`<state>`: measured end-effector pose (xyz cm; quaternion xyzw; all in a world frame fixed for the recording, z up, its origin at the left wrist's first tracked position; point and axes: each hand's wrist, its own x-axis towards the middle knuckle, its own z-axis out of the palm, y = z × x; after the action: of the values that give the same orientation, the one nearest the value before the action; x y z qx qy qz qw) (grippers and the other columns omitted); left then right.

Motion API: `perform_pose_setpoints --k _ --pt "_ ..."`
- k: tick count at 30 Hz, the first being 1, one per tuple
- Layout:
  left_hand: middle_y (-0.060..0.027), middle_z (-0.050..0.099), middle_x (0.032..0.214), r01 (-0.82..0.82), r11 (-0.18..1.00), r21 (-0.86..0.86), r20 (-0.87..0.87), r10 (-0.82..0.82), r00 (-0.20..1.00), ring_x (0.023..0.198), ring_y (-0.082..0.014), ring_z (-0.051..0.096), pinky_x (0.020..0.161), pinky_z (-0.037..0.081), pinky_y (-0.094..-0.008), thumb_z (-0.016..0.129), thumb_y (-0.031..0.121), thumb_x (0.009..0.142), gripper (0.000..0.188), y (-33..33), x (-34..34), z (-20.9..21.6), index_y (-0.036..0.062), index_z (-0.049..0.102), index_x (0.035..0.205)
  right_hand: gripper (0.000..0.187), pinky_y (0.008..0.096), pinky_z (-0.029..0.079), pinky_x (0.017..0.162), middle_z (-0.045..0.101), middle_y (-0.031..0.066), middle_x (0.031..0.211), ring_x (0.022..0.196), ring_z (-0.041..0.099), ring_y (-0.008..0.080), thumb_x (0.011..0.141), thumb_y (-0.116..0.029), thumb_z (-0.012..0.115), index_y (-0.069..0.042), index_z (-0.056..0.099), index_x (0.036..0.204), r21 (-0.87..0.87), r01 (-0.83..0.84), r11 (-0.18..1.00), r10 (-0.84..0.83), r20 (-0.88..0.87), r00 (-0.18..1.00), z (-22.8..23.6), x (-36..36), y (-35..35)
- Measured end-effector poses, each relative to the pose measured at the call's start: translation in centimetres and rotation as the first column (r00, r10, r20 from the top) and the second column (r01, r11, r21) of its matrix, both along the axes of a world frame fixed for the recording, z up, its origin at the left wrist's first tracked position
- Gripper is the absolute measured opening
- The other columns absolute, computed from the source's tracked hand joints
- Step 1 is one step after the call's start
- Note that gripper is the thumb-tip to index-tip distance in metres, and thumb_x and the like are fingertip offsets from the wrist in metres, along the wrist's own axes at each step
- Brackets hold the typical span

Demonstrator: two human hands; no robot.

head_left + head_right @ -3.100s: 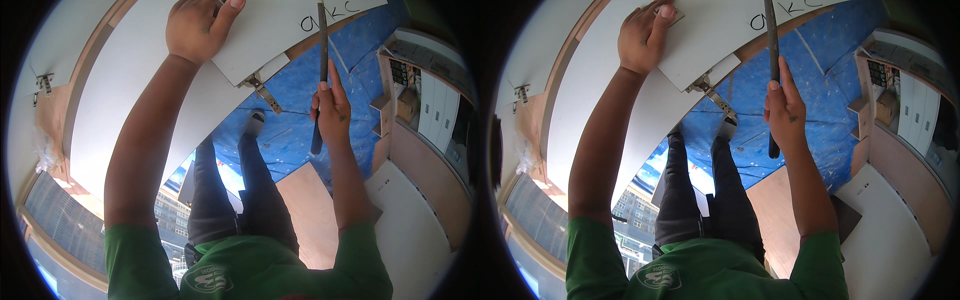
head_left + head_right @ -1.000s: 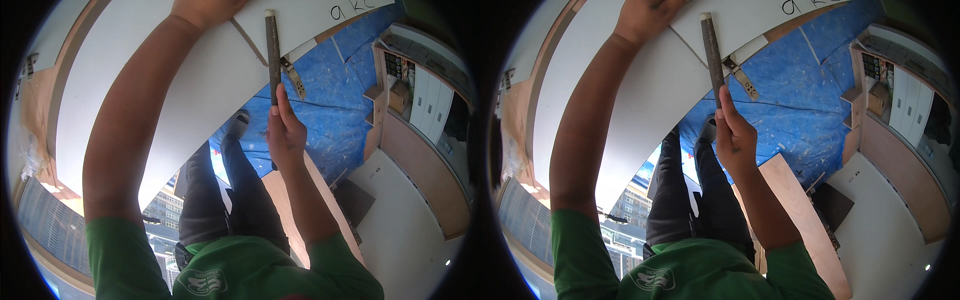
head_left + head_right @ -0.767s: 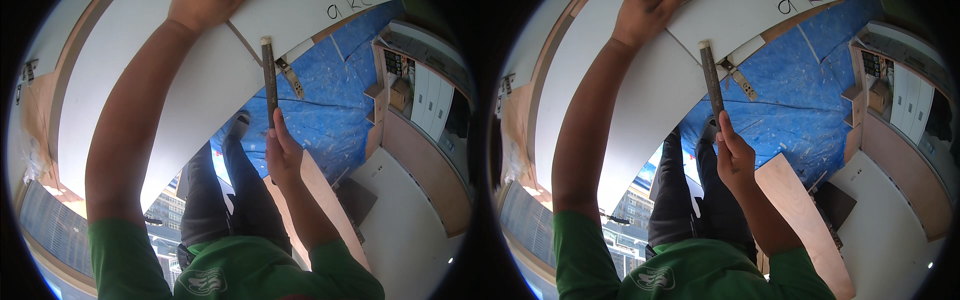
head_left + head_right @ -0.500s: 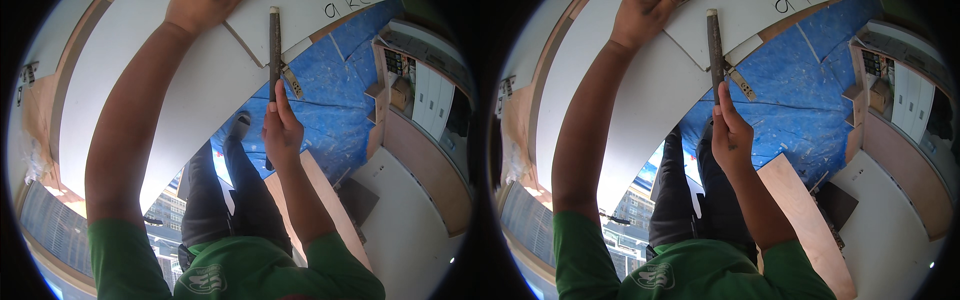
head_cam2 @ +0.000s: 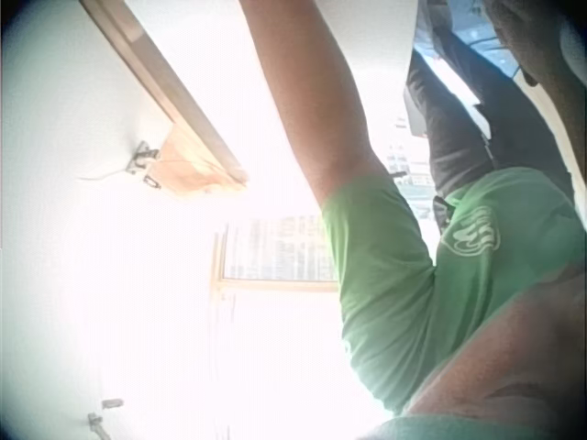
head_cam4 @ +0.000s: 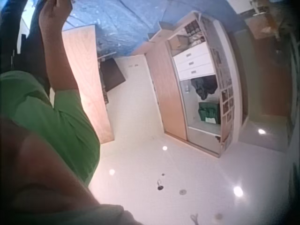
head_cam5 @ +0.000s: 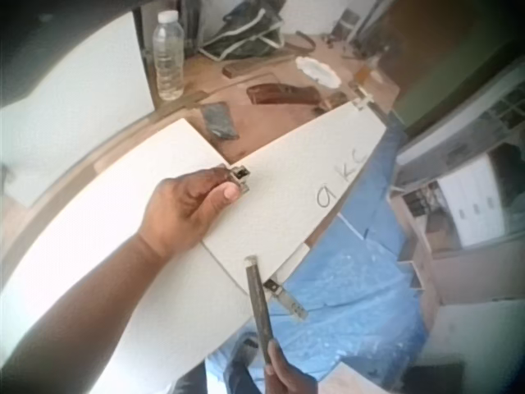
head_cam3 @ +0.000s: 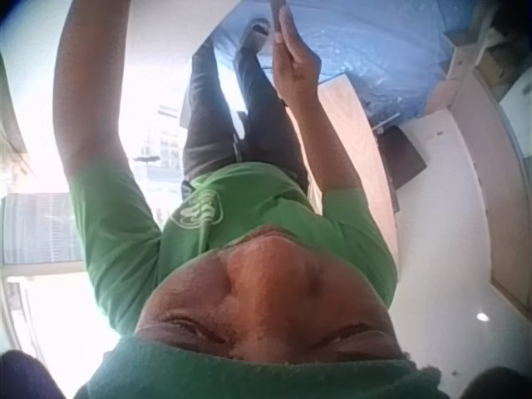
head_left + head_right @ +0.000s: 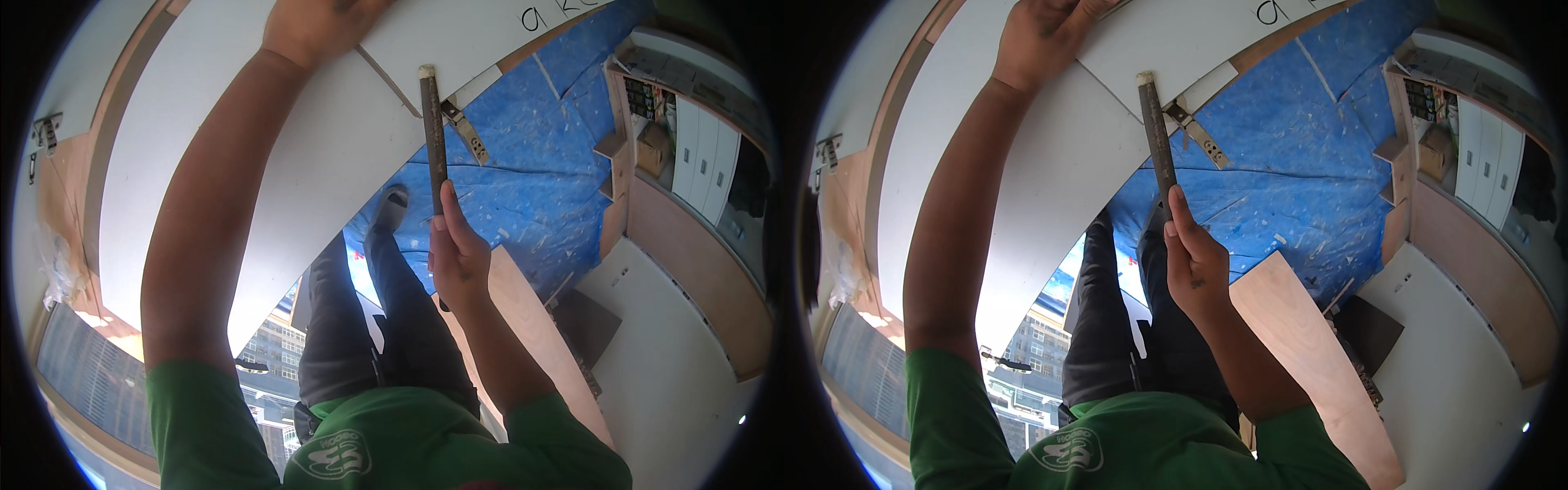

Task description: The person uses a chisel and utility knife to carve and trim the edge of a white cabinet door, then sands the surface with a sanding block. The work is performed on a workbench with tools and materials visible nearby.

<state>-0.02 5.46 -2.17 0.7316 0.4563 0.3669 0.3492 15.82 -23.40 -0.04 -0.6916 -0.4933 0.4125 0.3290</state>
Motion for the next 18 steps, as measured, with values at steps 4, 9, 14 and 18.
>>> perform_pose_setpoints --k 4,9,14,18 --pt "-0.0207 0.077 0.104 0.017 0.999 0.033 0.013 -0.018 1.000 0.094 -0.0304 0.077 0.082 0.059 -0.0377 0.067 0.041 0.102 0.042 0.0 0.1 0.2 0.0021 0.075 0.115 0.051 0.0224 0.043 0.054 0.050 -0.0050 0.073 0.059 0.044 0.0028 0.112 -0.018 0.050 -0.018 0.040 0.162 -0.077 0.065 0.995 -0.068 -0.034 0.997 -0.4 0.5 4.0" --pt "-0.0202 0.077 0.105 0.016 1.000 -0.003 0.032 -0.016 0.999 0.094 -0.0300 0.077 0.082 0.059 -0.0378 0.068 0.040 0.102 0.041 0.0 0.1 0.2 0.0019 0.076 0.114 0.050 0.0217 0.043 0.054 0.050 -0.0048 0.072 0.059 0.045 0.0031 0.112 -0.016 0.048 -0.019 0.041 0.162 -0.104 0.082 0.991 -0.083 -0.003 0.997 0.1 -0.9 1.7" --pt "-0.0182 0.078 0.105 0.000 1.000 0.017 0.021 -0.001 1.000 0.094 -0.0293 0.077 0.084 0.059 -0.0372 0.068 0.041 0.101 0.041 0.0 0.3 -0.2 0.0029 0.076 0.116 0.050 0.0212 0.043 0.053 0.050 -0.0049 0.073 0.059 0.045 0.0021 0.112 -0.016 0.049 -0.018 0.042 0.161 -0.051 0.047 0.998 -0.050 -0.040 0.998 -0.2 0.6 2.7" --pt "-0.0186 0.078 0.105 0.002 0.994 -0.105 0.004 -0.001 1.000 0.095 -0.0291 0.077 0.085 0.059 -0.0366 0.068 0.041 0.102 0.041 -0.1 0.2 0.8 0.0028 0.076 0.116 0.050 0.0213 0.043 0.052 0.050 -0.0048 0.073 0.058 0.045 0.0026 0.112 -0.017 0.051 -0.016 0.042 0.161 -0.139 0.172 0.975 -0.193 -0.154 0.969 0.7 -0.3 6.5"
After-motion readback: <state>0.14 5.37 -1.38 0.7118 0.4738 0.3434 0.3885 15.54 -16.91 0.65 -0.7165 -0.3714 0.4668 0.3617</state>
